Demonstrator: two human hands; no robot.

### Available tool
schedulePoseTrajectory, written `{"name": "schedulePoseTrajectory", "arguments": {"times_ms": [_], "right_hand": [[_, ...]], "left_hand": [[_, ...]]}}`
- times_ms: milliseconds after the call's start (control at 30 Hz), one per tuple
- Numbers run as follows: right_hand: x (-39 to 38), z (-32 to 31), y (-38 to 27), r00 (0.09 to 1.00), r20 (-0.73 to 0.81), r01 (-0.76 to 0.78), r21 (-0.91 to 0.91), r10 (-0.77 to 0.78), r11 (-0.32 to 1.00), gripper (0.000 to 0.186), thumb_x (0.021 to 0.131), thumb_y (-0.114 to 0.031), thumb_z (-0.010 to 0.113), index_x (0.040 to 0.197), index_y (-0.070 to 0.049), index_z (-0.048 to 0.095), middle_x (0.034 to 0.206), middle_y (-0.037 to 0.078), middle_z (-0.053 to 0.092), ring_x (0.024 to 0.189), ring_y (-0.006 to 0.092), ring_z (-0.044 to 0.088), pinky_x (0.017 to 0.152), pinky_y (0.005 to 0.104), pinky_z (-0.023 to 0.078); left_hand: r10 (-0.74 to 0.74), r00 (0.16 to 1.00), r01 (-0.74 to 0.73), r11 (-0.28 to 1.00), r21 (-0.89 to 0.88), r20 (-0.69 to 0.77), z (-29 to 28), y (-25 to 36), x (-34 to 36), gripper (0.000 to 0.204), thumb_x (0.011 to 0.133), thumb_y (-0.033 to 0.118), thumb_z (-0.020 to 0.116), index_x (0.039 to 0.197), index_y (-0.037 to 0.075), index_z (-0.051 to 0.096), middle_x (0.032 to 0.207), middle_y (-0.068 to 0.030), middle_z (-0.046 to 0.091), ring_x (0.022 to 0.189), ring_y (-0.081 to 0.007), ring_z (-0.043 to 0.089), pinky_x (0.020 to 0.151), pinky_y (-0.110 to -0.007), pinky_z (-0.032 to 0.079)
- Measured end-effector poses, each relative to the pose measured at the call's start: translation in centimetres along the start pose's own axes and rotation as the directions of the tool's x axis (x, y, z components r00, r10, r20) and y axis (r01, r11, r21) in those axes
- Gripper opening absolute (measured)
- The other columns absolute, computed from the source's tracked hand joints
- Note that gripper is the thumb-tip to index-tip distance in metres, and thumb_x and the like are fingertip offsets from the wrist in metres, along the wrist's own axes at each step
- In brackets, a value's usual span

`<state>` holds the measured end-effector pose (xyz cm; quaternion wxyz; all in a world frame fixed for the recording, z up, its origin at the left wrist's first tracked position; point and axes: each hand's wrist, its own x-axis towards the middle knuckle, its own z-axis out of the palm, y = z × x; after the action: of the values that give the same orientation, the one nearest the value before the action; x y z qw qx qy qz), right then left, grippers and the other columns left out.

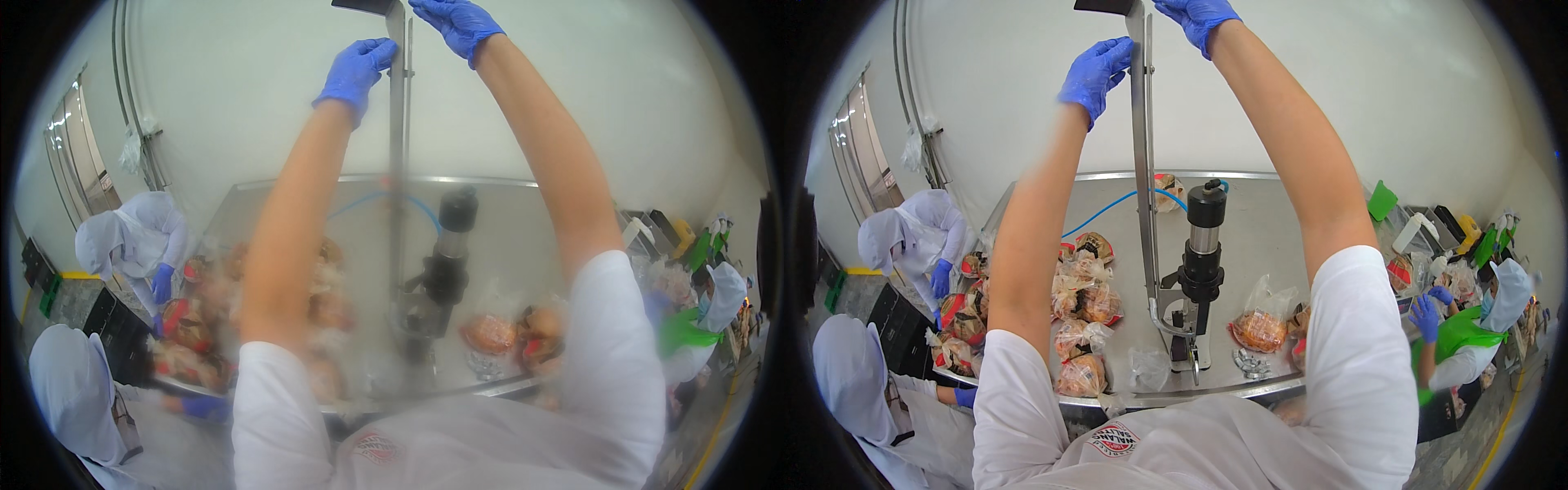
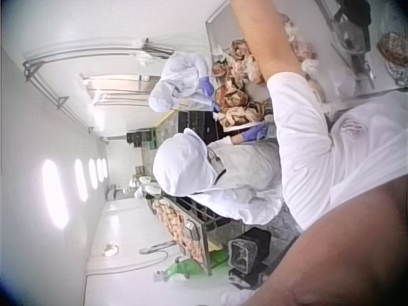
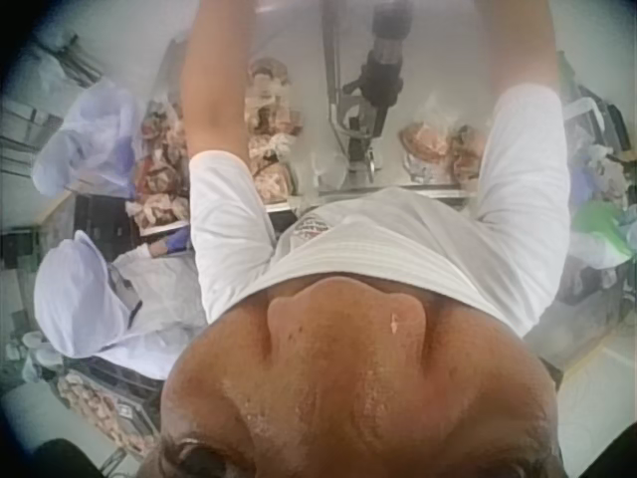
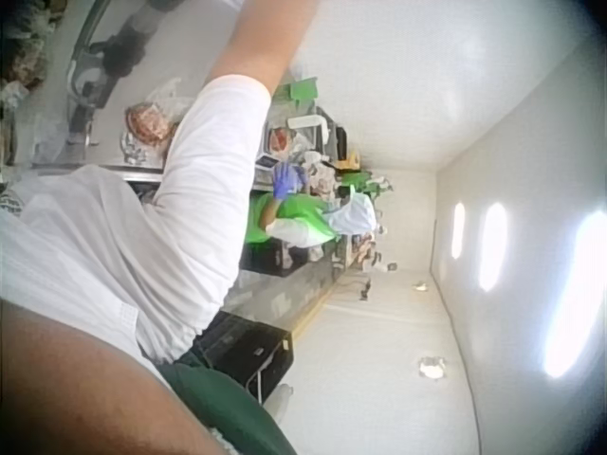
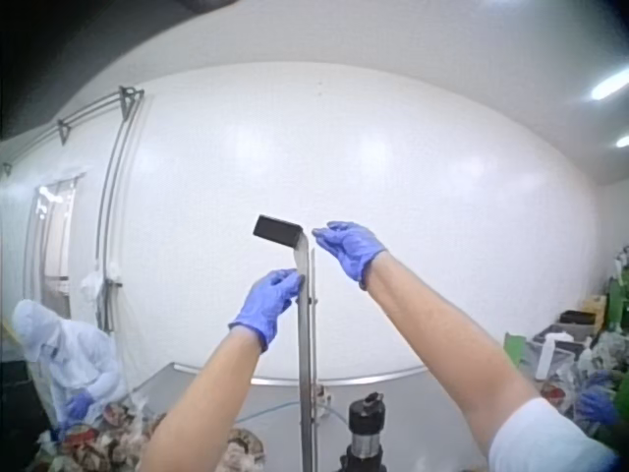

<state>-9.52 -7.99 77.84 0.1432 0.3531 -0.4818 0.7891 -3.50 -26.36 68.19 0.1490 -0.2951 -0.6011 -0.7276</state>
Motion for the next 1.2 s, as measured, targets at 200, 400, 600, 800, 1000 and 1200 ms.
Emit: {"name": "schedulePoseTrajectory", "arguments": {"times_ms": [200,400,600,800,1000,1200], "right_hand": [[-0.2,0.7,1.2,0.998,-0.011,0.059,0.054,-0.058,0.997,0.027,0.085,0.006,0.056,0.111,0.007,0.048,0.097,0.018,0.06,0.088,0.0294,0.064,0.084,0.0391,0.056],[0.5,2.1,2.2,0.978,-0.189,0.075,-0.065,-0.086,0.995,0.021,0.083,0.001,0.063,0.103,0.001,0.057,0.089,0.012,0.064,0.079,0.0224,0.065,0.075,0.0313,0.056],[-0.9,3.1,1.8,0.977,-0.1,0.179,-0.091,-0.188,0.98,0.024,0.08,0.001,0.066,0.102,0.0,0.058,0.088,0.012,0.064,0.078,0.0199,0.064,0.074,0.0303,0.056],[-4.2,4.9,0.0,0.868,0.072,0.431,-0.599,-0.491,0.675,0.027,0.073,0.0,0.07,0.097,0.001,0.059,0.082,0.009,0.064,0.073,0.0161,0.063,0.068,0.027,0.054],[-5.9,5.3,-1.3,0.947,0.054,0.27,-0.671,-0.318,0.69,0.03,0.07,0.004,0.069,0.098,0.002,0.058,0.078,0.01,0.062,0.07,0.0156,0.063,0.063,0.0268,0.054],[-6.3,5.4,-1.5,0.937,0.139,0.326,-0.671,-0.319,0.666,0.045,0.07,0.0,0.073,0.11,0.003,0.052,0.081,0.012,0.062,0.07,0.0176,0.063,0.061,0.0274,0.054]], "left_hand": [[-0.014,1.0,0.014,1.0,0.022,0.01,-0.3,-0.8,0.4,0.041,0.084,0.032,0.064,0.117,0.008,0.058,0.106,-0.0035,0.063,0.104,-0.0141,0.056,0.094,-0.032,0.036],[-0.025,1.0,0.025,0.999,0.03,-0.01,-0.7,-0.7,0.0,0.039,0.085,0.033,0.063,0.115,0.009,0.059,0.106,-0.0024,0.063,0.103,-0.0136,0.056,0.092,-0.031,0.037],[-0.04,0.999,0.041,0.999,0.03,-0.026,-1.5,-0.9,-0.8,0.037,0.086,0.033,0.062,0.115,0.009,0.06,0.108,-0.0039,0.063,0.103,-0.014,0.056,0.092,-0.03,0.037],[-0.014,0.999,0.016,0.999,0.043,-0.036,-1.5,-1.4,-2.4,0.037,0.086,0.033,0.062,0.115,0.009,0.061,0.109,-0.0043,0.063,0.103,-0.0145,0.056,0.091,-0.03,0.037],[-0.008,1.0,0.01,0.998,0.067,-0.03,-1.5,-1.9,-3.3,0.039,0.085,0.033,0.063,0.116,0.009,0.061,0.11,-0.0051,0.063,0.105,-0.0154,0.056,0.092,-0.031,0.037],[0.0,1.0,0.001,0.999,0.048,-0.023,-1.6,-2.3,-4.1,0.04,0.085,0.033,0.063,0.117,0.009,0.061,0.111,-0.0056,0.063,0.106,-0.0159,0.056,0.093,-0.031,0.036]]}}
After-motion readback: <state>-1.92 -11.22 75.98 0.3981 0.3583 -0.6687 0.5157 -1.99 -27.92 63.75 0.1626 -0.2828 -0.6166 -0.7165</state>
